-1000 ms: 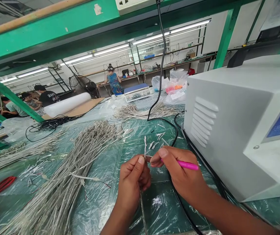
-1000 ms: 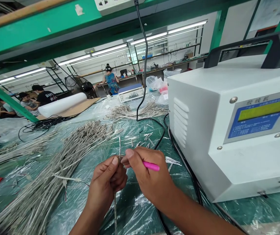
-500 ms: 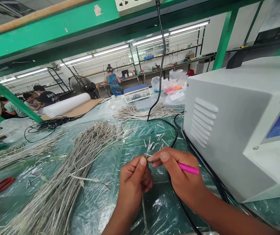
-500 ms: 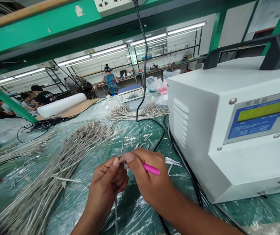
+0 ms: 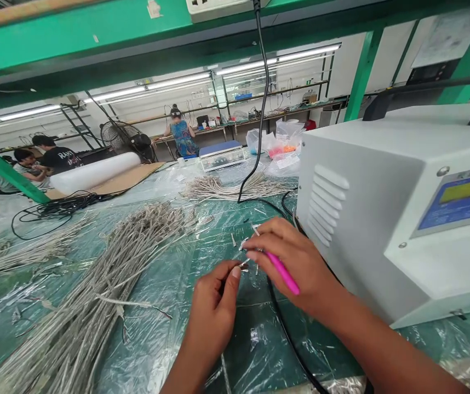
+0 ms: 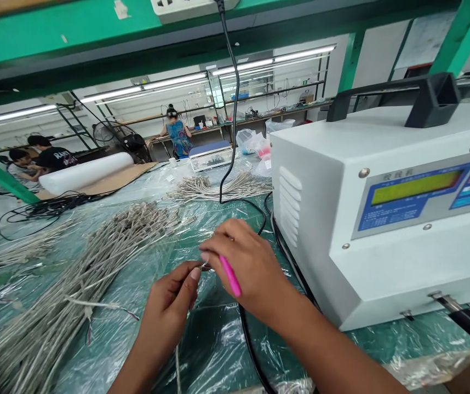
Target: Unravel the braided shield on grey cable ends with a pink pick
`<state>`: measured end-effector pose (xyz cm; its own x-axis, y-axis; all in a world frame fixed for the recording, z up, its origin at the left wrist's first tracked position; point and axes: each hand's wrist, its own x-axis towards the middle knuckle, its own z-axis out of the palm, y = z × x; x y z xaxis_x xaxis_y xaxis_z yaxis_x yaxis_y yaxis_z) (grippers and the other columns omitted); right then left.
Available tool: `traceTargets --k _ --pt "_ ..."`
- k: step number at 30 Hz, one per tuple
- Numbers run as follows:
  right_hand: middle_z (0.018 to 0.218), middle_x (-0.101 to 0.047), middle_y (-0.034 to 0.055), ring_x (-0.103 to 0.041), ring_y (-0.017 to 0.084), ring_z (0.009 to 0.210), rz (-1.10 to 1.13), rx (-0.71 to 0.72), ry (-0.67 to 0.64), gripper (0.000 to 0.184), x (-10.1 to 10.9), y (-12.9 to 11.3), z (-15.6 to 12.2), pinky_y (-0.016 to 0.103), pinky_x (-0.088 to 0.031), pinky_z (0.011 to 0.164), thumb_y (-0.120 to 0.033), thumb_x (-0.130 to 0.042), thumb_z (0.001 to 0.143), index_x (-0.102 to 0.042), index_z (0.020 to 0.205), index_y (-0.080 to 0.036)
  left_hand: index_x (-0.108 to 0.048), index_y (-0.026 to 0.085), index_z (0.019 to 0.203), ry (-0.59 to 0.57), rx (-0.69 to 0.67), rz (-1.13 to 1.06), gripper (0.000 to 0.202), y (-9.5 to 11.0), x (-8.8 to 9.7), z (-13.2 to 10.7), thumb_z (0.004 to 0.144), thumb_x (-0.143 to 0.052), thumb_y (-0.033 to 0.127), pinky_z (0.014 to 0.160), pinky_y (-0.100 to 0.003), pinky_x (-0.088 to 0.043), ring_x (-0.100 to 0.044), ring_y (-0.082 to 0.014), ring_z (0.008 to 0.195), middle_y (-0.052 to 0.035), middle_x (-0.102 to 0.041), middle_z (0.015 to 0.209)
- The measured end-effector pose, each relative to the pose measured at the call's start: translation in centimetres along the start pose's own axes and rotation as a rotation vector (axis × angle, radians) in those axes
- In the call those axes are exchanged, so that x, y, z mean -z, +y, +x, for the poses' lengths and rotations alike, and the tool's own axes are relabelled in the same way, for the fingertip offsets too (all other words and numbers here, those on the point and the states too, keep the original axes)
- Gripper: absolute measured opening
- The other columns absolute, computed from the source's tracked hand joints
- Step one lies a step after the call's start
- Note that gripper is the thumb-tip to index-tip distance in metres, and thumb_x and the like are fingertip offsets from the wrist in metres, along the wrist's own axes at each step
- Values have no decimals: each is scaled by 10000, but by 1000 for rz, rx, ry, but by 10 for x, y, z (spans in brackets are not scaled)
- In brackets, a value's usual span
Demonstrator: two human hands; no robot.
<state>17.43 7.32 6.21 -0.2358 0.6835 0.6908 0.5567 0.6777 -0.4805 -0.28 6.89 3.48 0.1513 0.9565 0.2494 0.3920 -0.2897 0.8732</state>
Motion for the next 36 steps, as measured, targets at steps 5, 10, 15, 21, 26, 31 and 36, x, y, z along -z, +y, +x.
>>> traceTargets --k 5,10,15,21,26,31,36 --pt "972 -592 71 -543 222 924 -215 12 -289 94 -2 3 1 368 -461 802 -185 -582 927 -663 973 -184 -708 217 1024 -22 -120 194 240 -1 0 -2 952 -498 309 598 -270 -351 -543 -171 591 -6 -632 668" --pt "905 -576 44 -523 199 849 -290 15 -335 154 -5 3 0 347 -424 753 -178 -518 960 -651 885 -189 -676 196 1013 -12 -178 311 208 -3 -3 -3 949 -484 243 609 -290 -365 -595 -197 612 -29 -670 700" --pt "863 -566 43 -519 204 792 -350 25 -370 221 -7 4 -1 353 -392 723 -168 -499 960 -622 779 -194 -640 180 1022 -45 -209 442 231 -5 -4 -2 961 -418 199 679 -317 -419 -654 -222 746 -69 -707 858" --pt "778 -549 41 -530 177 695 -291 4 -477 265 -14 10 -8 311 -363 616 -148 -456 954 -564 716 -189 -634 204 978 -109 -280 706 224 -4 -2 -4 947 -414 177 624 -320 -405 -638 -221 721 -49 -667 812" --pt "795 -566 27 -546 151 690 -140 -39 -560 242 -4 11 -6 278 -381 630 -156 -448 944 -564 734 -185 -629 180 965 -187 -377 752 219 -3 6 -6 942 -411 186 589 -321 -376 -599 -213 679 -50 -630 767" --pt "719 -547 -13 -521 120 640 -28 -61 -611 182 -1 15 -3 244 -355 611 -105 -505 843 -532 685 -191 -639 147 965 -233 -496 723 235 -3 8 -6 930 -409 176 618 -338 -393 -574 -220 691 -65 -619 772" --pt "669 -514 -32 -468 102 629 117 -188 -525 179 -6 14 -1 236 -340 613 -85 -513 781 -489 628 -177 -603 134 1062 -166 -591 626 211 -8 9 -6 916 -452 153 631 -346 -416 -577 -221 705 -79 -642 809"
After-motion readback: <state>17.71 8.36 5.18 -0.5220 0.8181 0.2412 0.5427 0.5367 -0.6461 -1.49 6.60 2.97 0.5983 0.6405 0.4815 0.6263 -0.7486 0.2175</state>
